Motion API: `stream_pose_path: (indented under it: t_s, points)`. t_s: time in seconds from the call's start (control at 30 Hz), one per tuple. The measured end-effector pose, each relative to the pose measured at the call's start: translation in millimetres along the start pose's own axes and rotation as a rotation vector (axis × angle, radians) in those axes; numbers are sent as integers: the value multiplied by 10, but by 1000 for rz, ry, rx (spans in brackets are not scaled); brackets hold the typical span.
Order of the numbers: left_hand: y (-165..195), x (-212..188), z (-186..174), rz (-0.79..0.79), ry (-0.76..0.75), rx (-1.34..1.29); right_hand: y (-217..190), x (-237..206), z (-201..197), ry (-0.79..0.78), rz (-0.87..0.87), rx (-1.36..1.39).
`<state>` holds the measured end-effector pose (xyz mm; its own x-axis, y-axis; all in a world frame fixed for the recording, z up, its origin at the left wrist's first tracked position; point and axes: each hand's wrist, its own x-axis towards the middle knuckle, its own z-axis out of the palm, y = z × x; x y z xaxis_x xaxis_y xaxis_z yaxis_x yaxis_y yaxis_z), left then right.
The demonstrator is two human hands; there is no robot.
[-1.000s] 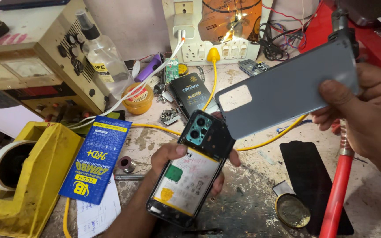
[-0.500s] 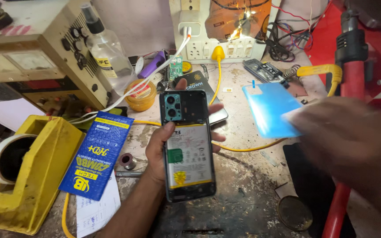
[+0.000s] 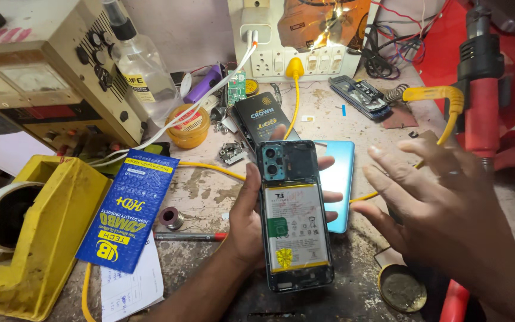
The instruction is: The person picks up a smartphone from a cluttered workbench, peels off its blue back cover, and removes the back panel to expose the battery and internal components. They then use a small screwdriver to pry and work on the exposed internals, holding the phone steady with the other hand.
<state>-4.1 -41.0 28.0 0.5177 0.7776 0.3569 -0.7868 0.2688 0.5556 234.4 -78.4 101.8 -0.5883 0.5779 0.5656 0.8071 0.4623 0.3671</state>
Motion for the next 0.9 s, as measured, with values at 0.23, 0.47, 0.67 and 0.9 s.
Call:
stream_pose_path:
  t_s: [0.23, 0.47, 0.67, 0.9]
  points:
    - [-127, -71, 100, -25, 7, -49, -34, 25, -64, 182, -108, 189]
    - [-282, -128, 76, -221, -63, -235, -65, -12, -3, 174, -110, 332]
    - [-295, -153, 39, -353, -137, -88, -105, -22, 89, 100, 33, 472]
    - [-326, -169, 55, -405, -118, 16, -128, -33, 125, 111, 40, 565]
